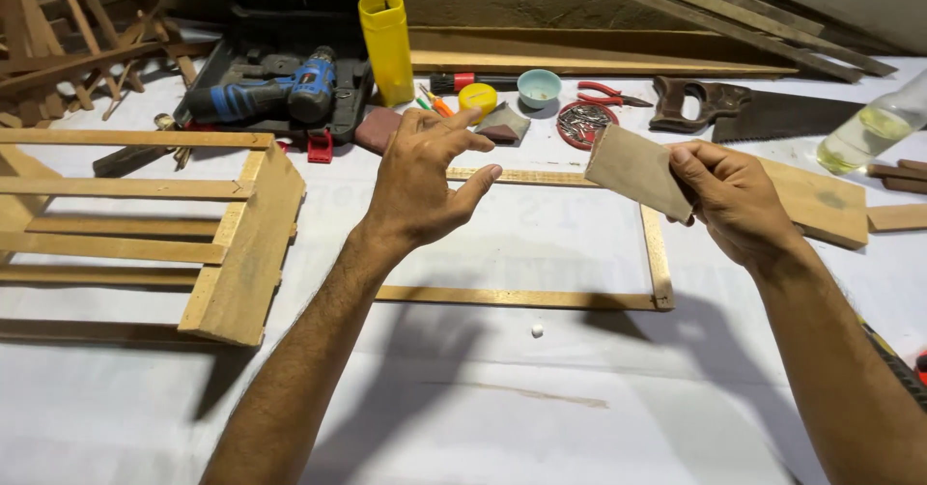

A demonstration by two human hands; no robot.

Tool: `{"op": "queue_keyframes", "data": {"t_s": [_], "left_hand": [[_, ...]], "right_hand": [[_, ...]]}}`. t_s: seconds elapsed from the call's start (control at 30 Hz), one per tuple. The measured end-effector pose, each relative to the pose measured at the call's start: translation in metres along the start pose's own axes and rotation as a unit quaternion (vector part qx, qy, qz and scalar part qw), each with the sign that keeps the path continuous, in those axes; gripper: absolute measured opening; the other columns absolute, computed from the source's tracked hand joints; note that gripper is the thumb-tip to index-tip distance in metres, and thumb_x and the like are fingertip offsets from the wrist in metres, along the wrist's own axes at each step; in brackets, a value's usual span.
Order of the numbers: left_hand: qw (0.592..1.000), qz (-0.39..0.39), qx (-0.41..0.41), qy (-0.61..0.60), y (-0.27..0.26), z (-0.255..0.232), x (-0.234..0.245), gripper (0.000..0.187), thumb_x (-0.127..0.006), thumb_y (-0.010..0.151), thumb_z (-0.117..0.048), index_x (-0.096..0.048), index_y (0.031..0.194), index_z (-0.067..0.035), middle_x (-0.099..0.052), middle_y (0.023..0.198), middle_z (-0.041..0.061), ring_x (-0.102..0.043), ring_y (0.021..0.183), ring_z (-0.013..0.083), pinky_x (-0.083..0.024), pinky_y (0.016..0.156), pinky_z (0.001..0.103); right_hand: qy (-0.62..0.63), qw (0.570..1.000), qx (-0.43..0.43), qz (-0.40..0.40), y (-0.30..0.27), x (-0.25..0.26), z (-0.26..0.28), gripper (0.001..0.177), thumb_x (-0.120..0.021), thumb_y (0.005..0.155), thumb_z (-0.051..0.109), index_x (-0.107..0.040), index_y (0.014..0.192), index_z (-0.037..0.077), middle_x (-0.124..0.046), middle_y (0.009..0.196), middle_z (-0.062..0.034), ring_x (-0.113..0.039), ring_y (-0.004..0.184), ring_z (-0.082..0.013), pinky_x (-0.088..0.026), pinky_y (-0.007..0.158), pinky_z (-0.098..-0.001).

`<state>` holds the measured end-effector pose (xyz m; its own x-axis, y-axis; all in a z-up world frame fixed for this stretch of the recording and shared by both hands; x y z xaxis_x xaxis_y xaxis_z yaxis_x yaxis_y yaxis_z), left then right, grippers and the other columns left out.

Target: The person assembles a rectangular frame from thin wooden strips on a workbench. They align the strips, position nails at the corners, hammer the nails in with a hammer, and sand a small block with a sanding block while fitting the frame pieces together.

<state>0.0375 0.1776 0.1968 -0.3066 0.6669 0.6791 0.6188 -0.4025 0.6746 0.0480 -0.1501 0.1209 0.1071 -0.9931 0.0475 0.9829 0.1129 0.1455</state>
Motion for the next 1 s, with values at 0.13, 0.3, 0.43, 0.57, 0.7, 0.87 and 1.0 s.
{"op": "queue_keyframes", "data": {"t_s": [0.13,0.3,0.43,0.57,0.7,0.87,1.0], "left_hand": [[1.0,0.002,-0.018,-0.02,0.018,-0.027,-0.032,0.023,-0.082,0.086,-0.03,-0.079,0.101,-0.012,-0.071,0.133,0.01,-0.054,0.12,0.0338,-0.047,0.103,0.046],[0.995,0.057,-0.044,-0.065,0.036,-0.071,-0.089,0.025,-0.081,0.085,-0.031,-0.078,0.102,-0.012,-0.069,0.136,0.01,-0.056,0.116,0.0321,-0.047,0.098,0.047],[0.992,0.085,-0.068,-0.069,0.043,-0.101,-0.13,0.028,-0.08,0.085,-0.034,-0.078,0.102,-0.012,-0.069,0.133,0.01,-0.056,0.115,0.0326,-0.048,0.098,0.046],[0.976,0.208,-0.037,-0.056,0.04,-0.112,-0.176,0.049,-0.08,0.083,-0.039,-0.066,0.123,-0.014,-0.071,0.122,0.013,-0.059,0.111,0.0336,-0.049,0.094,0.047],[0.918,0.374,0.065,-0.116,0.005,-0.094,-0.244,0.074,-0.075,0.091,-0.038,-0.043,0.153,-0.014,-0.071,0.115,0.015,-0.067,0.105,0.0305,-0.055,0.092,0.044],[0.95,0.296,-0.047,-0.085,-0.033,-0.104,-0.262,0.04,-0.072,0.092,-0.021,-0.062,0.13,-0.014,-0.071,0.128,0.007,-0.066,0.106,0.0268,-0.057,0.083,0.04],[0.963,0.168,-0.206,0.036,-0.05,-0.119,-0.259,0.031,-0.074,0.09,-0.01,-0.066,0.12,-0.008,-0.07,0.13,0.006,-0.063,0.11,0.0241,-0.055,0.086,0.038]], "right_hand": [[-0.043,0.999,-0.012,-0.009,-0.017,0.028,-0.007,0.032,-0.056,0.109,0.03,-0.071,0.113,0.002,-0.061,0.079,0.0027,-0.051,0.065,-0.0042,-0.042,0.056,-0.0216],[-0.171,0.982,-0.072,-0.031,-0.045,0.048,0.003,0.028,-0.062,0.102,0.026,-0.076,0.106,0.002,-0.063,0.068,0.0009,-0.047,0.05,-0.0057,-0.04,0.042,-0.023],[-0.198,0.977,-0.054,-0.054,-0.058,0.065,-0.002,0.024,-0.065,0.099,0.023,-0.076,0.103,0.002,-0.068,0.068,0.0008,-0.052,0.048,-0.006,-0.042,0.04,-0.0236],[-0.319,0.943,0.075,-0.063,-0.063,0.065,-0.004,0.018,-0.073,0.096,0.021,-0.078,0.103,0.005,-0.072,0.072,-0.0011,-0.058,0.054,-0.0078,-0.046,0.046,-0.0255],[-0.453,0.853,0.259,-0.031,-0.078,0.051,-0.02,0.014,-0.076,0.094,0.021,-0.077,0.103,0.01,-0.076,0.083,-0.0029,-0.068,0.068,-0.0148,-0.056,0.06,-0.0296],[-0.499,0.816,0.288,0.054,-0.104,0.031,-0.038,0.024,-0.075,0.091,0.019,-0.071,0.114,0.013,-0.075,0.111,-0.0029,-0.07,0.104,-0.0224,-0.061,0.084,-0.0354],[-0.542,0.808,0.205,0.112,-0.103,0.025,-0.053,0.048,-0.07,0.087,0.009,-0.064,0.134,0.013,-0.067,0.136,-0.0038,-0.057,0.13,-0.0263,-0.05,0.102,-0.0434]]}}
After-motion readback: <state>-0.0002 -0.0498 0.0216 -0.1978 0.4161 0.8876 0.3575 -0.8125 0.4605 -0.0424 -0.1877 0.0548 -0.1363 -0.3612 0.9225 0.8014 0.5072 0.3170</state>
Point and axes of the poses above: each hand's wrist, its own y-axis towards the middle knuckle, its own x-axis out of the back of the hand, z = x × y, the point moved 8 cm from there along y, towards the middle knuckle
